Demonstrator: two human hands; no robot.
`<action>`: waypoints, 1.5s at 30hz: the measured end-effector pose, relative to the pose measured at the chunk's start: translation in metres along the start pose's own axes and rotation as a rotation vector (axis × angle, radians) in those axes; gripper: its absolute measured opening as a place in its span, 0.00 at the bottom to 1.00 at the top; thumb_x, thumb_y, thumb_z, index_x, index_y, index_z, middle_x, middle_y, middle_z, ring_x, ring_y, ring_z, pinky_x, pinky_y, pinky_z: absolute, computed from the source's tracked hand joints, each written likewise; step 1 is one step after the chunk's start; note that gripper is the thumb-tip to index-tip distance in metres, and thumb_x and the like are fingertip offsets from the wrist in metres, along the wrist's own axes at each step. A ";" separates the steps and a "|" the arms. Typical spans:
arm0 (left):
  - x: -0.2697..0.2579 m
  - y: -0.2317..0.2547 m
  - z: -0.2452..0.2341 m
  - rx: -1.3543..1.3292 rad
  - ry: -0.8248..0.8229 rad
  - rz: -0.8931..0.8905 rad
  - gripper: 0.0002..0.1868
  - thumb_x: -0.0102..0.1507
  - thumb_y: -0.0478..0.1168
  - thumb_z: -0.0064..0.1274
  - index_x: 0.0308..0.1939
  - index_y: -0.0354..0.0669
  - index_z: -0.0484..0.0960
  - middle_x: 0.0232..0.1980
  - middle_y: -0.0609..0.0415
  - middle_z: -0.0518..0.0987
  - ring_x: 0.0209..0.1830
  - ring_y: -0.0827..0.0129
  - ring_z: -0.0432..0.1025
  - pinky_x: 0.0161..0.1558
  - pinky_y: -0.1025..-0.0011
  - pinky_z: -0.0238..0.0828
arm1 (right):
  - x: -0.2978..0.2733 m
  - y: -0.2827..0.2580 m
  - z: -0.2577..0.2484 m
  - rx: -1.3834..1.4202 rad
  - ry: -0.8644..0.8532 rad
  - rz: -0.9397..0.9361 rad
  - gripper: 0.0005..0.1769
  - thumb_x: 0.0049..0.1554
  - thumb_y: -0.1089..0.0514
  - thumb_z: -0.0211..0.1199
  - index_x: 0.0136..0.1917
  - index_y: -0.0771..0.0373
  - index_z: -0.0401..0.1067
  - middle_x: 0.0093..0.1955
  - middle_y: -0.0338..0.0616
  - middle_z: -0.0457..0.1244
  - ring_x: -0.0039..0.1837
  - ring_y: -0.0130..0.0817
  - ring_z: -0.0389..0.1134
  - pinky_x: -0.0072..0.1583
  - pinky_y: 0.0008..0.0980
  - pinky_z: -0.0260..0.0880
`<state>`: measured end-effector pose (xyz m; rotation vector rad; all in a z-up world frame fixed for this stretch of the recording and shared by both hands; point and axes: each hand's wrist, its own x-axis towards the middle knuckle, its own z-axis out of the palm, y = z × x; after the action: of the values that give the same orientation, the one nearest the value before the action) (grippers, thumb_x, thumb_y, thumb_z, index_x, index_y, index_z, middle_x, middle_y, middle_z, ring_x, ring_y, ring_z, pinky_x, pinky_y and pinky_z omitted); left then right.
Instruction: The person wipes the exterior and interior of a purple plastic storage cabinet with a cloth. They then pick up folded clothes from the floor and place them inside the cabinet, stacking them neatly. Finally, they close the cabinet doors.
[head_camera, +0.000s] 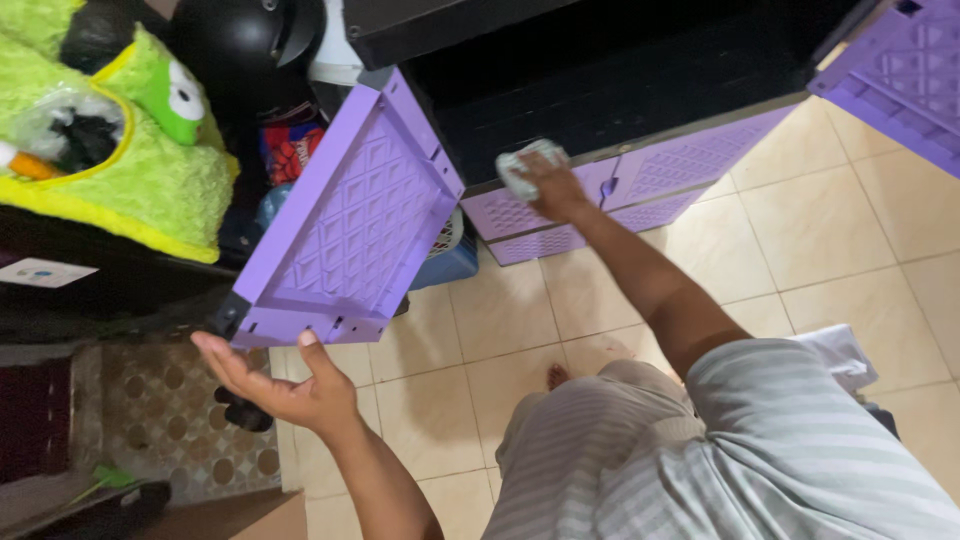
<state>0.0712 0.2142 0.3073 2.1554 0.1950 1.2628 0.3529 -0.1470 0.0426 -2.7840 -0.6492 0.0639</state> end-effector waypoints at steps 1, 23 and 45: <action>0.001 0.000 0.000 0.027 0.007 -0.022 0.41 0.72 0.44 0.60 0.82 0.35 0.55 0.84 0.39 0.55 0.85 0.48 0.51 0.84 0.52 0.44 | -0.013 0.022 -0.009 -0.059 0.029 0.010 0.44 0.51 0.52 0.68 0.79 0.45 0.59 0.84 0.44 0.46 0.84 0.44 0.43 0.80 0.58 0.35; -0.012 0.011 0.031 0.079 0.141 -0.100 0.41 0.77 0.52 0.58 0.84 0.38 0.56 0.83 0.39 0.53 0.87 0.49 0.49 0.82 0.53 0.46 | -0.004 0.096 -0.008 -0.033 0.173 0.376 0.45 0.58 0.32 0.55 0.81 0.52 0.53 0.84 0.60 0.38 0.84 0.60 0.32 0.76 0.70 0.25; -0.104 0.100 0.228 -0.083 -0.304 0.109 0.39 0.62 0.35 0.56 0.74 0.31 0.59 0.77 0.34 0.61 0.79 0.40 0.56 0.79 0.46 0.49 | 0.015 0.328 -0.052 -0.235 0.233 0.554 0.52 0.61 0.28 0.49 0.85 0.60 0.42 0.84 0.58 0.41 0.84 0.57 0.34 0.77 0.63 0.21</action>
<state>0.1871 -0.0092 0.2102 2.2772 -0.1010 0.9652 0.5119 -0.4359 0.0006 -3.0428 0.1924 -0.2359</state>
